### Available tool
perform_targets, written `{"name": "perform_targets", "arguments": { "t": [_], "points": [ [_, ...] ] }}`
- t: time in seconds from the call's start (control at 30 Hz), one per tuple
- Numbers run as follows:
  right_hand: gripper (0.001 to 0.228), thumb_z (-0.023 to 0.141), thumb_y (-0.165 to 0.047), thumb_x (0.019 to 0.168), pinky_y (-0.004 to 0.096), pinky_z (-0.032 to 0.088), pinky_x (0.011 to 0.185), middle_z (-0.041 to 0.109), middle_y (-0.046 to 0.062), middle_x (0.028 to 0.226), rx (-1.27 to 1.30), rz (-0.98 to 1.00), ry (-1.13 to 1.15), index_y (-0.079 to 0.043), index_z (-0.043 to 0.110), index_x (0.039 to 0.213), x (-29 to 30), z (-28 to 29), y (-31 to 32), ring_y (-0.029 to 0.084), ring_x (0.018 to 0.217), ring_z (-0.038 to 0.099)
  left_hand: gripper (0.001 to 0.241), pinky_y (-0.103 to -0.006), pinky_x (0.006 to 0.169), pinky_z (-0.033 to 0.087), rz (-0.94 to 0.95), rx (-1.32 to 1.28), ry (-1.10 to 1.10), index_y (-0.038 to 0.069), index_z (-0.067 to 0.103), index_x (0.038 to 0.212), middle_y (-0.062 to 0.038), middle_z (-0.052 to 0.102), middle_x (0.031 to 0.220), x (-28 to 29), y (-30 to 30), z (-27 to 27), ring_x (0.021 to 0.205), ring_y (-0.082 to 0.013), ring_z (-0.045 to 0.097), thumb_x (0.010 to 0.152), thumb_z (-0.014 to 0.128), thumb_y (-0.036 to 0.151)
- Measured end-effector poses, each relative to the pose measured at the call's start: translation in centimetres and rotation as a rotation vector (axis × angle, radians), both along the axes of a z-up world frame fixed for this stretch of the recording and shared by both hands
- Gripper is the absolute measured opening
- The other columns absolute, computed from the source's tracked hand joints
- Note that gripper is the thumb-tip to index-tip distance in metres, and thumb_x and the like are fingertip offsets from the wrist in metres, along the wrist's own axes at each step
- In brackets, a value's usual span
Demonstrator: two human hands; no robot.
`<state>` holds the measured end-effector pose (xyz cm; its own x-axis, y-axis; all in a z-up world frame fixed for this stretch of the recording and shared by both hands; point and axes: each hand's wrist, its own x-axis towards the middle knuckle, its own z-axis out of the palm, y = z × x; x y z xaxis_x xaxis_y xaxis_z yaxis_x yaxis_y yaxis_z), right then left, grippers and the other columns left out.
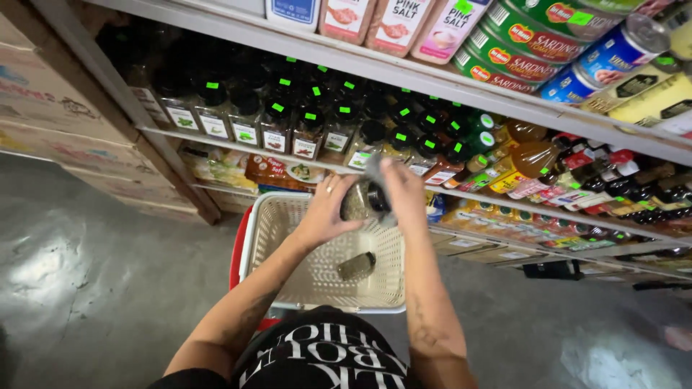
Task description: Wiping down jars of spices on a grocery store shelf with a cloth and placing them into a shopping basket.
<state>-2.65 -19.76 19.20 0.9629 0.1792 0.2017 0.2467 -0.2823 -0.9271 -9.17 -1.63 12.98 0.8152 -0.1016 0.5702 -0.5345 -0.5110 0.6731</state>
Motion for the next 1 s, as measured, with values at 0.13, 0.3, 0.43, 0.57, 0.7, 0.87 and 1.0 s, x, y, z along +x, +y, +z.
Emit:
{"name": "perform_targets", "arguments": {
  "t": [0.13, 0.3, 0.43, 0.57, 0.7, 0.87, 1.0],
  "points": [
    [0.059, 0.057, -0.049, 0.109, 0.041, 0.053, 0.098, 0.066, 0.018, 0.129, 0.592, -0.096, 0.338, 0.001, 0.059, 0.141, 3.9, -12.0, 0.0, 0.029, 0.112, 0.065, 0.084, -0.0418, 0.106, 0.046, -0.133, -0.603, 0.238, 0.003, 0.035, 0.151, -0.016, 0.05, 0.141, 0.8, -0.9, -1.2, 0.126, -0.0278, 0.055, 0.089, 0.075, 0.043],
    [0.063, 0.038, -0.053, 0.11, 0.04, 0.049, 0.101, 0.061, 0.015, 0.139, 0.035, -0.226, -0.072, -0.008, 0.046, 0.153, -6.3, -5.3, 6.6, 0.031, 0.122, 0.062, 0.056, -0.0331, 0.075, 0.057, -0.299, -1.177, 0.506, 0.001, 0.051, 0.134, -0.013, 0.063, 0.115, 4.0, 1.1, -5.9, 0.092, -0.0196, 0.066, 0.107, 0.057, 0.05],
    [0.054, 0.04, -0.042, 0.116, 0.042, 0.048, 0.105, 0.061, 0.024, 0.138, -0.046, -0.221, -0.329, -0.001, 0.051, 0.15, -7.9, -6.9, 5.3, 0.041, 0.124, 0.06, 0.064, -0.0319, 0.068, 0.06, -0.574, -1.306, 0.621, 0.0, 0.063, 0.127, -0.013, 0.071, 0.104, 3.5, 1.8, -6.9, 0.083, -0.0196, 0.072, 0.11, 0.046, 0.059],
    [0.052, 0.049, -0.037, 0.113, 0.039, 0.053, 0.102, 0.071, 0.02, 0.128, 0.474, -0.193, 0.0, 0.003, 0.058, 0.145, -6.1, -6.8, 1.3, 0.033, 0.117, 0.069, 0.074, -0.0366, 0.082, 0.061, -0.7, -1.418, 0.75, 0.003, 0.063, 0.131, -0.015, 0.072, 0.114, 3.1, 2.1, -3.1, 0.097, -0.0236, 0.073, 0.101, 0.038, 0.066],
    [0.044, 0.054, -0.032, 0.102, 0.044, 0.061, 0.085, 0.073, 0.019, 0.112, 0.903, -0.08, 0.164, 0.001, 0.056, 0.132, -5.3, -4.5, -1.5, 0.029, 0.1, 0.072, 0.086, -0.0446, 0.092, 0.058, -0.857, -1.661, 0.911, 0.004, 0.061, 0.134, -0.017, 0.069, 0.119, 2.1, 2.0, -3.4, 0.104, -0.0289, 0.069, 0.094, 0.037, 0.075],
    [0.039, 0.06, -0.028, 0.1, 0.04, 0.061, 0.072, 0.074, 0.016, 0.104, 1.03, 0.313, 0.257, -0.002, 0.059, 0.129, -3.1, -5.4, -5.8, 0.026, 0.093, 0.073, 0.094, -0.0459, 0.087, 0.055, -1.137, -1.761, 0.89, -0.002, 0.06, 0.132, -0.019, 0.065, 0.115, 1.4, -0.1, -2.2, 0.097, -0.0304, 0.065, 0.093, 0.037, 0.081],
    [0.032, 0.065, -0.029, 0.11, 0.037, 0.059, 0.081, 0.072, 0.017, 0.105, 0.85, 0.389, 0.245, 0.0, 0.066, 0.122, -2.6, -6.3, -8.1, 0.027, 0.096, 0.07, 0.103, -0.0459, 0.09, 0.054, -1.247, -1.727, 0.849, -0.006, 0.059, 0.134, -0.019, 0.064, 0.117, 1.7, -1.4, -2.6, 0.1, -0.0311, 0.065, 0.09, 0.035, 0.084]
  ]
}}
